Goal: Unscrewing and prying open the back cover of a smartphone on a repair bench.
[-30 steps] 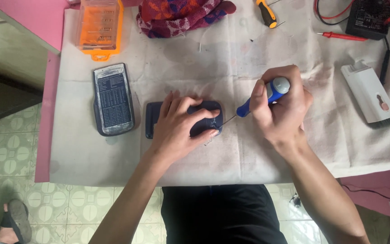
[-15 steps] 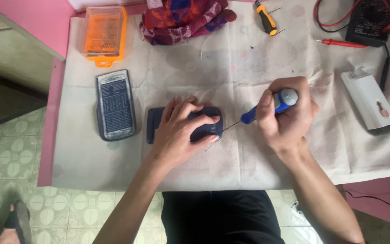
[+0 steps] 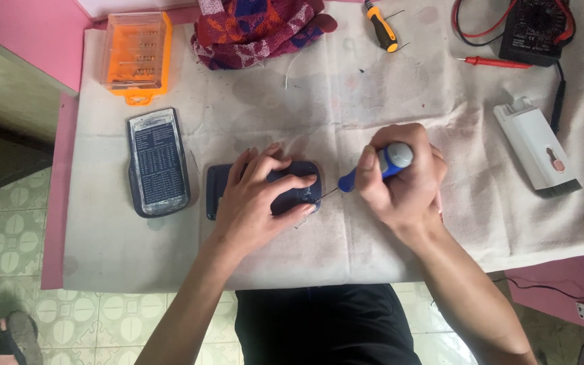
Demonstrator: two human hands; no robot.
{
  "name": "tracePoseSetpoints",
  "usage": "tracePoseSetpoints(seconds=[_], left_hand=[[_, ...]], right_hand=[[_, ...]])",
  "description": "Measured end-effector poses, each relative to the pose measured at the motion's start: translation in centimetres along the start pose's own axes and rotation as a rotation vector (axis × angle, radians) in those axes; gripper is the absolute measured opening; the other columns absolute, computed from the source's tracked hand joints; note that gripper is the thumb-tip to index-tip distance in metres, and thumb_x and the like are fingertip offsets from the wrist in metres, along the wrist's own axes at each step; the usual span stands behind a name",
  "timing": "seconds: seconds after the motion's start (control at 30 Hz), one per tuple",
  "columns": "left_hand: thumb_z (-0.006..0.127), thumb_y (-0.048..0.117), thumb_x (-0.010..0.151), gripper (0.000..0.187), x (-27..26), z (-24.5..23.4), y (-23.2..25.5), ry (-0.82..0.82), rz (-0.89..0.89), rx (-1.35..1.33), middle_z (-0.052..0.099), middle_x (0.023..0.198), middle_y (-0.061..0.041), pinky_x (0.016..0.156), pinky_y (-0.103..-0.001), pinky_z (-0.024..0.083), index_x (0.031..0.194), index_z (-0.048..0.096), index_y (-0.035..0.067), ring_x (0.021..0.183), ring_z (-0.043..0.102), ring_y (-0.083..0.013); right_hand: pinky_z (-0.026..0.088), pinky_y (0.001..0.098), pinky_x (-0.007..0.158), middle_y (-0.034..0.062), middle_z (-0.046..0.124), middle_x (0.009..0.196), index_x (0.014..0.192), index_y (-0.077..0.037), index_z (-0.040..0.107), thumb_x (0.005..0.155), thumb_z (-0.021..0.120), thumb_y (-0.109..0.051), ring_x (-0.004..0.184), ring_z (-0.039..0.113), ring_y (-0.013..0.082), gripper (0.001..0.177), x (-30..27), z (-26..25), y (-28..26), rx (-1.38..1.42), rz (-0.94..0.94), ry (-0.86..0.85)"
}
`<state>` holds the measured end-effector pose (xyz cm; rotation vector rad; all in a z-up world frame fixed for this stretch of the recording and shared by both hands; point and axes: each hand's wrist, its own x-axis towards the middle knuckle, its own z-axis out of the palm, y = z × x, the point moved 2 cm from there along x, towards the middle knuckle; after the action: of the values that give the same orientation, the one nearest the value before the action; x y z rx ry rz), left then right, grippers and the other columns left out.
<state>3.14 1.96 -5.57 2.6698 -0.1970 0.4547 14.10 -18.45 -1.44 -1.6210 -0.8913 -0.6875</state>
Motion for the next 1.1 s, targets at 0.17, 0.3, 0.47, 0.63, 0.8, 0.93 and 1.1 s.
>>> tracePoseSetpoints(seconds=[0.17, 0.3, 0.47, 0.63, 0.8, 0.93, 1.1], left_hand=[[0.080, 0.054, 0.081, 0.037, 0.1, 0.3, -0.5, 0.009, -0.014, 0.002, 0.059, 0.120, -0.001, 0.116, -0.057, 0.030, 0.114, 0.075, 0.037, 0.140, 0.051, -0.0323], [0.084, 0.040, 0.084, 0.037, 1.4, -0.4, 0.0, 0.028, 0.050, -0.021, 0.060, 0.116, -0.003, 0.120, -0.054, 0.030, 0.118, 0.076, 0.027, 0.136, 0.053, -0.0270], [0.087, 0.042, 0.082, 0.039, 1.6, 0.1, -0.3, 0.114, 0.046, 0.000, 0.064, 0.117, -0.003, 0.115, -0.057, 0.034, 0.117, 0.079, 0.027, 0.140, 0.051, -0.0307], [0.084, 0.048, 0.081, 0.044, 1.8, 0.5, -0.3, 0.140, -0.006, 0.066, 0.067, 0.125, -0.001, 0.116, -0.057, 0.032, 0.120, 0.077, 0.028, 0.142, 0.049, -0.0300], [0.082, 0.060, 0.079, 0.058, 1.7, 1.7, -0.9, 0.153, -0.086, 0.036, 0.070, 0.121, -0.005, 0.115, -0.061, 0.032, 0.128, 0.073, 0.029, 0.142, 0.051, -0.0305], [0.083, 0.060, 0.076, 0.066, 1.6, 1.8, -1.0, 0.165, -0.095, 0.054, 0.070, 0.122, -0.002, 0.117, -0.058, 0.032, 0.130, 0.072, 0.025, 0.142, 0.051, -0.0276], [0.083, 0.061, 0.075, 0.068, 1.7, 1.9, -1.1, 0.154, -0.096, 0.064, 0.070, 0.122, -0.001, 0.117, -0.057, 0.033, 0.131, 0.071, 0.025, 0.142, 0.052, -0.0274]], right_hand=[[0.043, 0.0336, 0.051, 0.0110, 0.056, 0.067, 0.094, 0.001, 0.061, 0.100, 0.065, -0.021, 0.052, 0.051, 0.0189, 0.023, 0.1, -1.1, 1.1, -0.026, 0.009, 0.131], [0.032, 0.0323, 0.057, 0.0045, 0.046, 0.068, 0.098, 0.003, 0.050, 0.109, 0.051, -0.026, 0.056, 0.038, 0.0144, 0.030, 2.5, -1.4, -1.7, -0.163, 0.118, 0.095], [0.041, 0.0345, 0.060, 0.0095, 0.057, 0.080, 0.103, 0.000, 0.052, 0.110, 0.053, -0.021, 0.063, 0.053, 0.0199, 0.022, 3.7, 0.1, -1.3, -0.187, 0.040, -0.010], [0.040, 0.0333, 0.063, 0.0063, 0.053, 0.076, 0.100, 0.000, 0.053, 0.107, 0.057, -0.019, 0.063, 0.048, 0.0181, 0.021, 3.0, 0.6, -0.3, -0.191, 0.108, -0.024], [0.040, 0.0311, 0.045, 0.0099, 0.048, 0.054, 0.093, -0.002, 0.060, 0.098, 0.068, -0.008, 0.044, 0.049, 0.0219, 0.012, 3.2, 0.7, 2.0, -0.072, -0.005, 0.066], [0.040, 0.0294, 0.044, 0.0082, 0.045, 0.052, 0.092, -0.003, 0.059, 0.097, 0.067, -0.007, 0.041, 0.045, 0.0201, 0.010, 3.2, 0.9, 1.5, -0.079, -0.014, 0.062], [0.040, 0.0289, 0.044, 0.0070, 0.044, 0.050, 0.092, -0.004, 0.059, 0.096, 0.067, -0.006, 0.040, 0.045, 0.0198, 0.009, 3.2, 1.0, 1.3, -0.083, -0.026, 0.056]])
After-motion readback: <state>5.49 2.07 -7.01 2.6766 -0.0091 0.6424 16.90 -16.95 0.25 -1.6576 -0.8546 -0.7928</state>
